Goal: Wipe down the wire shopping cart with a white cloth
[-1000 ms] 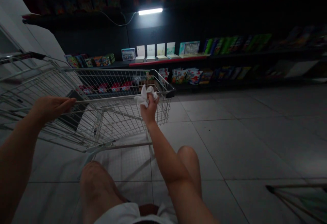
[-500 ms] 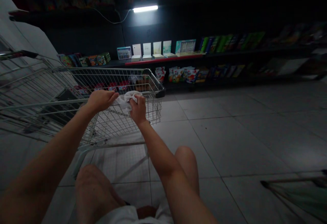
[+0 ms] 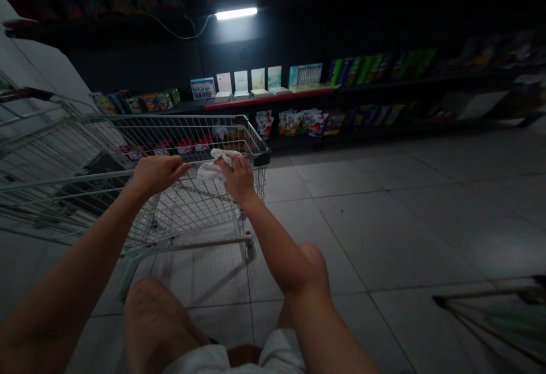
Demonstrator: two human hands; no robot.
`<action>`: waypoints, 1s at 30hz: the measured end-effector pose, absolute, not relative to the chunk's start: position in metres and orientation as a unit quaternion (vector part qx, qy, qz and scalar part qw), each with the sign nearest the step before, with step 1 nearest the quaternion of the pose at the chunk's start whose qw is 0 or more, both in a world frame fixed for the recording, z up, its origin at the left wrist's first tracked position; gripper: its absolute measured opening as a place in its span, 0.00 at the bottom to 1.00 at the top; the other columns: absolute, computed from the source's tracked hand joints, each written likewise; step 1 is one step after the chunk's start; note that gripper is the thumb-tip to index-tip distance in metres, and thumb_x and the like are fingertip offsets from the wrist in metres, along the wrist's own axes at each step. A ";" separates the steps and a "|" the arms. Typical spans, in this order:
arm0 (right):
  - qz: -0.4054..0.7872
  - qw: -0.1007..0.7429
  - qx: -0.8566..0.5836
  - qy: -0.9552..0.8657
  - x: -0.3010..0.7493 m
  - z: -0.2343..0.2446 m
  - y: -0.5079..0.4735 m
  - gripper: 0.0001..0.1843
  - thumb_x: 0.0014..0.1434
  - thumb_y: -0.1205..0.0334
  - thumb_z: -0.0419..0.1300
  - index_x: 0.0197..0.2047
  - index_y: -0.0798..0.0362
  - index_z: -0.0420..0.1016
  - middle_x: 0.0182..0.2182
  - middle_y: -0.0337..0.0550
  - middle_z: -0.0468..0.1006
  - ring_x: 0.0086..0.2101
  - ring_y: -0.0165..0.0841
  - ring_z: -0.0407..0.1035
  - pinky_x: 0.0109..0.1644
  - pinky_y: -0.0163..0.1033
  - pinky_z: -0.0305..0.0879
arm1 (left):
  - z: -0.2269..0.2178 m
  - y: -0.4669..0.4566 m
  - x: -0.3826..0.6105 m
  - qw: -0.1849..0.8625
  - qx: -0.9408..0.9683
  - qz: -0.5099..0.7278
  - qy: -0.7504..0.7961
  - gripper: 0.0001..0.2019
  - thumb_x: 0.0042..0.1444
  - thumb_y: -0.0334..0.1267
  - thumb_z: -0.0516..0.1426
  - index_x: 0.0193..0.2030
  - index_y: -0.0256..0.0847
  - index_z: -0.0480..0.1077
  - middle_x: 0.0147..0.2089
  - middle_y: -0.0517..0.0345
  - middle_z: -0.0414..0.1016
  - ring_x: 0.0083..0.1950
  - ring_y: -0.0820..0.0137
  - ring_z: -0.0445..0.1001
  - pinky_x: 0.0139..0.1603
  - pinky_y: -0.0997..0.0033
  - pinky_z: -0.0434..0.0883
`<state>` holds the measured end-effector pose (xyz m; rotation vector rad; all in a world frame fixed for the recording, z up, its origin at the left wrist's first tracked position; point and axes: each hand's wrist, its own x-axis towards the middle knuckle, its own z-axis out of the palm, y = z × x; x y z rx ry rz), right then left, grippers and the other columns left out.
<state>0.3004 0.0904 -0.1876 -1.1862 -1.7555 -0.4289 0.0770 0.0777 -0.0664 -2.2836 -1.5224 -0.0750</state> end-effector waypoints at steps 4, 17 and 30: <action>-0.151 0.460 -0.600 -0.637 0.322 -0.174 0.091 0.18 0.52 0.74 0.54 0.46 0.52 0.72 0.42 0.49 0.69 0.47 0.41 0.60 0.53 0.49 0.65 | -0.067 0.076 0.077 0.207 -0.813 -0.032 -0.543 0.33 0.63 0.62 0.36 0.36 0.42 0.74 0.36 0.48 0.80 0.37 0.58 0.78 0.33 0.66 0.61; -0.154 0.566 -0.569 -0.577 0.338 -0.171 0.060 0.20 0.53 0.70 0.52 0.50 0.53 0.69 0.48 0.52 0.65 0.52 0.43 0.59 0.57 0.53 0.62 | -0.070 0.052 0.058 0.219 -0.814 -0.048 -0.536 0.32 0.63 0.63 0.37 0.31 0.42 0.71 0.31 0.53 0.78 0.32 0.63 0.75 0.28 0.69 0.49; 0.021 0.380 -0.609 -0.696 0.287 -0.400 0.018 0.23 0.44 0.75 0.56 0.44 0.53 0.77 0.50 0.52 0.66 0.51 0.45 0.59 0.61 0.52 0.59 | -0.064 0.034 0.010 0.182 -0.812 -0.069 -0.550 0.32 0.60 0.67 0.40 0.24 0.42 0.65 0.24 0.56 0.69 0.26 0.69 0.65 0.29 0.70 0.48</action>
